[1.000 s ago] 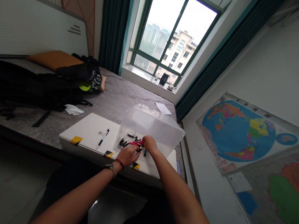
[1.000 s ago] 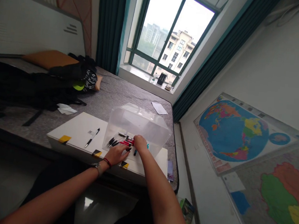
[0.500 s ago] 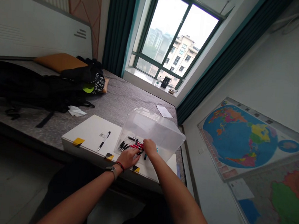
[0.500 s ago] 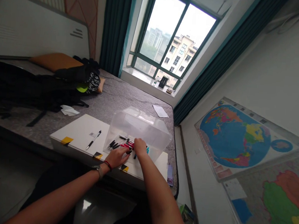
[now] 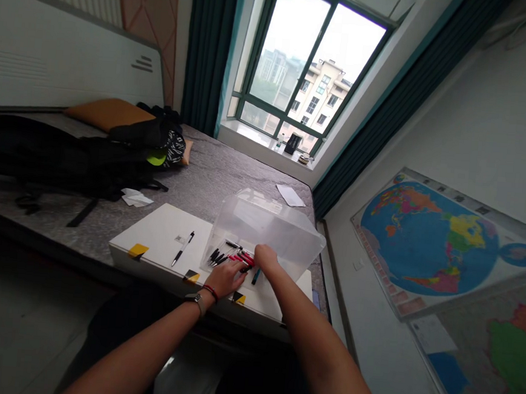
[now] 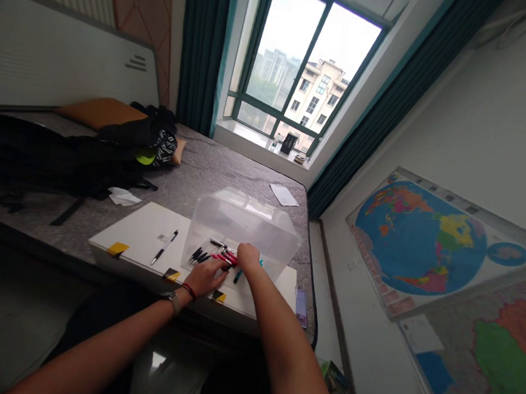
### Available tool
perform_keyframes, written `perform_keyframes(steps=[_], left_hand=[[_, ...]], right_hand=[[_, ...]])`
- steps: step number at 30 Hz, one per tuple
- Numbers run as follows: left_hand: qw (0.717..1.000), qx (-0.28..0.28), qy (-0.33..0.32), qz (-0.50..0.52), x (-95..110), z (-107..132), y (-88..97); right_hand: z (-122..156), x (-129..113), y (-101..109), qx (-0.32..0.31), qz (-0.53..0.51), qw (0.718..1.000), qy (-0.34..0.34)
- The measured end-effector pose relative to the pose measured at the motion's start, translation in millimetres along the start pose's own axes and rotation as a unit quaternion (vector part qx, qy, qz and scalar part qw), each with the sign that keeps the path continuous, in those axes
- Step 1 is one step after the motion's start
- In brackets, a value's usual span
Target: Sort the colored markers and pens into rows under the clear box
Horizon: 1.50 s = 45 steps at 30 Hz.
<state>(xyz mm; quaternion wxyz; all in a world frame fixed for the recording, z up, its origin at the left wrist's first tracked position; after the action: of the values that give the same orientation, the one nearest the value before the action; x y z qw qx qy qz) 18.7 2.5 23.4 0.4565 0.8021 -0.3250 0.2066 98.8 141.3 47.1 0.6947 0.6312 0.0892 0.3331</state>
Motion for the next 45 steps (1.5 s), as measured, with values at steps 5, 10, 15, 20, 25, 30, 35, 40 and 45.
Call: perform_keyframes(steps=[5,10,15,20,25,30,35,40,45], left_hand=[[1.0,-0.002,0.005,-0.008,0.3,0.0,-0.5],[1.0,-0.002,0.012,-0.001,0.4,0.3,-0.5],[1.0,-0.004,0.022,0.005,0.1,0.3,-0.3],[1.0,-0.009,0.023,0.0,0.0,-0.1,-1.3],[1.0,-0.009,0.02,0.0,1.0,-0.3,-0.2],[1.0,-0.007,0.022,0.007,1.6,-0.7,0.9],[1.0,-0.009,0.023,0.008,1.4,-0.5,1.1],[1.0,-0.006,0.019,0.012,0.9,-0.3,1.5],[1.0,-0.009,0.016,0.015,0.7,0.2,1.5]], right_hand=[[-0.5,3.9,-2.4,-0.005,-0.001,1.0,0.013],[1.8,7.6,-1.0,0.004,-0.005,1.0,0.015],[5.2,9.7,-2.1,0.02,-0.01,1.0,0.018],[4.4,7.7,-3.1,0.014,-0.016,1.0,0.003],[3.0,3.3,0.5,-0.012,-0.03,0.999,-0.015],[1.4,3.1,-1.9,-0.03,-0.03,0.999,0.005],[0.5,4.2,-4.5,-0.037,-0.024,0.999,0.023],[3.6,5.8,-1.4,-0.027,-0.024,0.999,0.023],[17.9,13.7,7.3,0.064,-0.096,0.993,-0.016]])
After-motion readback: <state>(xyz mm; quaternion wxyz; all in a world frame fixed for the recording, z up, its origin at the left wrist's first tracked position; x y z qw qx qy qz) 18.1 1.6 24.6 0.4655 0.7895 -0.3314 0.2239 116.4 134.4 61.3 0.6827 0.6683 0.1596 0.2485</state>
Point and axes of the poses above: each hand's wrist, its own z-axis away from the middle knuckle, its own y-axis out of the back of the hand, x = y × z, the point moved 5 cm from there along -z, towards the middle knuckle, and after that the axes turned 12 degrees about z, right-handed, at the moved point
